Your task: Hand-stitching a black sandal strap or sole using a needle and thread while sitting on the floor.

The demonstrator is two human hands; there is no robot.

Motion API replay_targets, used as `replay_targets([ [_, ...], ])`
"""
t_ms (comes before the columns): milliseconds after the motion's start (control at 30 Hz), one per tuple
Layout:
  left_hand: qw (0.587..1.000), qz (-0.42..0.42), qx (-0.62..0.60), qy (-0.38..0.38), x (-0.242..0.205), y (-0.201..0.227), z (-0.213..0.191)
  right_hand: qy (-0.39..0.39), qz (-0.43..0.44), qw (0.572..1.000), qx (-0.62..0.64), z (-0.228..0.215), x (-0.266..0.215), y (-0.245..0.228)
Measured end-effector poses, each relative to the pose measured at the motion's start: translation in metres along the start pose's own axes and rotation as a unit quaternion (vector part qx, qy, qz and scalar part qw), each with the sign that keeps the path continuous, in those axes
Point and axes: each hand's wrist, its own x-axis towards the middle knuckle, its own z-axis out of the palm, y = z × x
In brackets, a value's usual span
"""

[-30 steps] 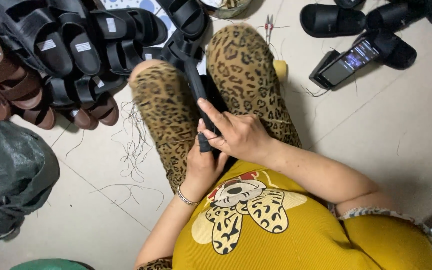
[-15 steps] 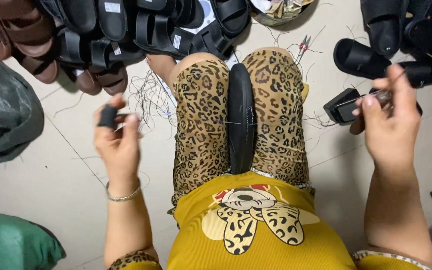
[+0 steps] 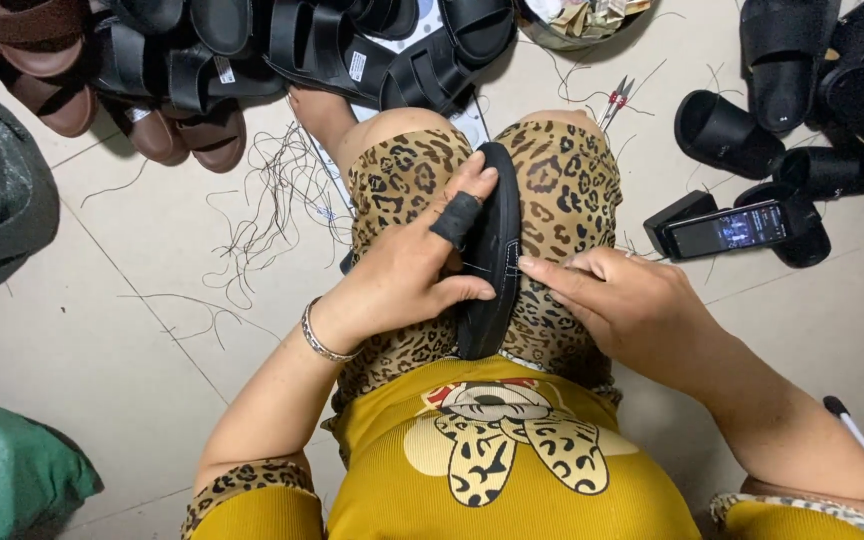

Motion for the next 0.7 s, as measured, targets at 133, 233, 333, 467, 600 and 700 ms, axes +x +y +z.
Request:
replay_targets([
  [133, 1.0, 0.018, 0.013, -0.017, 0.001, -0.007, 0.001, -0.081, 0.057, 0.995, 0.01, 0.001, -0.002, 0.003],
  [233, 1.0, 0.018, 0.01, -0.015, 0.001, -0.008, 0.0, -0.112, 0.084, 0.99, -0.027, 0.002, -0.005, 0.003],
  [333, 0.999, 0.013, 0.036, -0.004, 0.003, -0.012, 0.006, -0.215, 0.14, 0.959, -0.118, -0.01, 0.003, -0.011],
  [467, 0.998, 0.032, 0.051, 0.028, 0.003, -0.018, 0.015, -0.259, 0.138, 0.938, -0.186, -0.017, 0.007, -0.02],
  [600, 0.995, 0.039, 0.084, 0.039, 0.004, -0.024, 0.02, -0.208, 0.082, 0.955, -0.195, -0.01, 0.018, -0.014],
  [700, 0.994, 0.045, 0.091, 0.041, 0.004, -0.026, 0.021, -0.161, 0.039, 0.968, -0.191, -0.009, 0.032, -0.014],
])
